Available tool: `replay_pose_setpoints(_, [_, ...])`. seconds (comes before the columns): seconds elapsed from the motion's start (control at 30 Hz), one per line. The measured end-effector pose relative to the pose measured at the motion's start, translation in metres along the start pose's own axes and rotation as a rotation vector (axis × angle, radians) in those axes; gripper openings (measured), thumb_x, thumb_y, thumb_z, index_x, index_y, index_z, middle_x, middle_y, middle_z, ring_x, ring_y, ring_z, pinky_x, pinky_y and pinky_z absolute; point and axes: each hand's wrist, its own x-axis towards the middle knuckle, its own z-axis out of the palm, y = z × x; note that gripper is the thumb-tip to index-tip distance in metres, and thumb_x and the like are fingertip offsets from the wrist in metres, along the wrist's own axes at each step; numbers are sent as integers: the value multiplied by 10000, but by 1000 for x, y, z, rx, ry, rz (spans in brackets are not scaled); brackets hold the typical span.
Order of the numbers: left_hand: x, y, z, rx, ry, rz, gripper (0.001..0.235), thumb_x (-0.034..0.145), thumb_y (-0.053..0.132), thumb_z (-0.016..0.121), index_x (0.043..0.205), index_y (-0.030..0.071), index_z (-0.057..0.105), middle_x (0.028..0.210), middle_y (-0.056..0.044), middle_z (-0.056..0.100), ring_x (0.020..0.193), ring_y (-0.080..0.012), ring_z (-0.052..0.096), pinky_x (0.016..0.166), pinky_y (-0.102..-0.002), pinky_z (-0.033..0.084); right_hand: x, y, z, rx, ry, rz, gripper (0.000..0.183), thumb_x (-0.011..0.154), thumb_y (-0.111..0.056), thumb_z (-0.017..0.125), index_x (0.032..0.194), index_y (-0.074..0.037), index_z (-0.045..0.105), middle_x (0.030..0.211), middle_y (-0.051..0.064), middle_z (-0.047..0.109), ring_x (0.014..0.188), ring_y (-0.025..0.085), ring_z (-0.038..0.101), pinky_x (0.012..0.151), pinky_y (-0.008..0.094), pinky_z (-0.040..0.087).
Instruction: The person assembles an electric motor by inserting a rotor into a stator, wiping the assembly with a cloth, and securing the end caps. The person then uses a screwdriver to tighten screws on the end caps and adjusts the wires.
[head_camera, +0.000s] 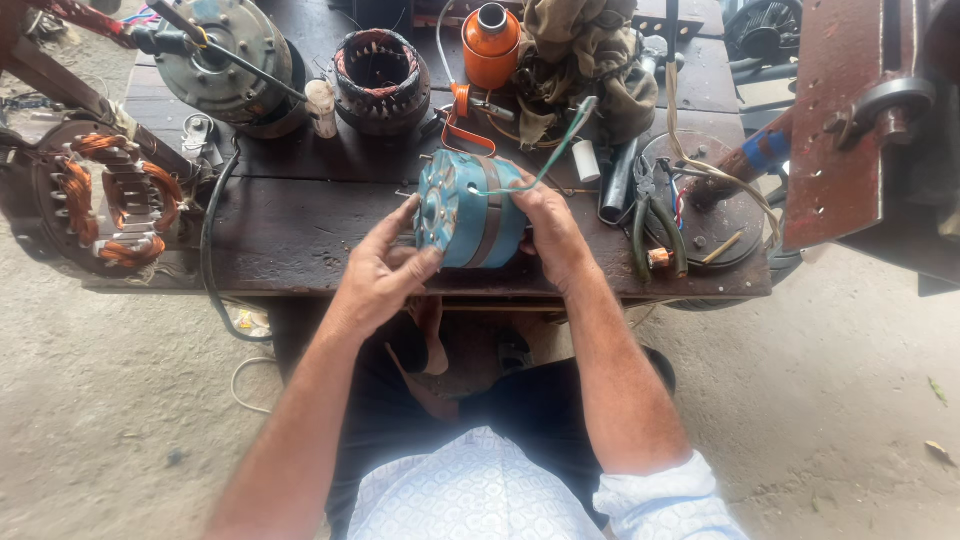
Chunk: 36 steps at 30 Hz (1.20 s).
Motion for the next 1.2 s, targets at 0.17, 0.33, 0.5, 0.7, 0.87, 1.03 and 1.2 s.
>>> replay_pose_setpoints(0.17, [-18, -5, 18, -438, -113, 85, 951, 877, 206, 749, 1621, 98, 167, 1092, -137, 726, 866, -128, 681, 631, -232, 532, -4, 8, 0, 126, 0, -21, 696, 856, -558, 550, 1394, -116, 539, 891, -16, 607, 694, 58, 522, 481, 204, 337])
replay_pose_setpoints(0.33, [-35, -14, 27, -514, -102, 80, 994, 898, 152, 761, 1656, 89, 121, 796, -77, 663, 596, -90, 576, 492, -198, 438, 0, 12, -3, 132, 23, 13, 563, 855, -572, 530, 1155, -103, 609, 840, -17, 582, 658, 59, 505, 464, 209, 328])
replay_pose_setpoints(0.5, [-58, -9, 6, -283, -77, -72, 851, 896, 215, 733, 1611, 70, 295, 599, -29, 595, 487, -96, 555, 437, -217, 447, 1, 15, -5, 27, 4, 13, 730, 834, -551, 556, 1445, -152, 556, 893, -4, 593, 699, 89, 499, 523, 237, 364])
replay_pose_setpoints(0.7, [-75, -4, -30, 744, 186, 272, 931, 760, 470, 874, 1523, 162, 436, 1136, -132, 745, 960, -209, 709, 802, -364, 595, 6, 0, 6, -215, -112, -220, 884, 824, -638, 618, 1537, -134, 479, 1325, 190, 681, 1257, 282, 652, 1046, 435, 520])
replay_pose_setpoints(0.87, [-47, -12, -3, 701, 300, 630, 1246, 628, 512, 929, 1576, 53, 263, 1514, -296, 412, 1379, -408, 440, 1094, -512, 444, -1, -24, 28, -526, 39, -110, 927, 761, -737, 536, 1498, -176, 520, 1268, 215, 706, 1245, 310, 651, 1005, 456, 520])
replay_pose_setpoints(1.03, [-22, -15, 40, 464, 385, 770, 1139, 733, 515, 937, 1547, 52, 288, 1463, -222, 483, 1346, -354, 550, 1121, -437, 538, -15, -24, 38, -491, 166, -100, 1088, 782, -920, 466, 1480, -92, 568, 1309, 250, 673, 1225, 319, 620, 987, 459, 508])
replay_pose_setpoints(1.2, [-21, -1, 38, 629, 515, 667, 945, 676, 407, 952, 1409, 22, 497, 1257, -160, 645, 1127, -312, 683, 972, -427, 591, -16, -13, 23, -330, 49, 43, 1073, 730, -876, 411, 1463, -100, 524, 1154, 199, 758, 737, 259, 729, 671, 442, 592])
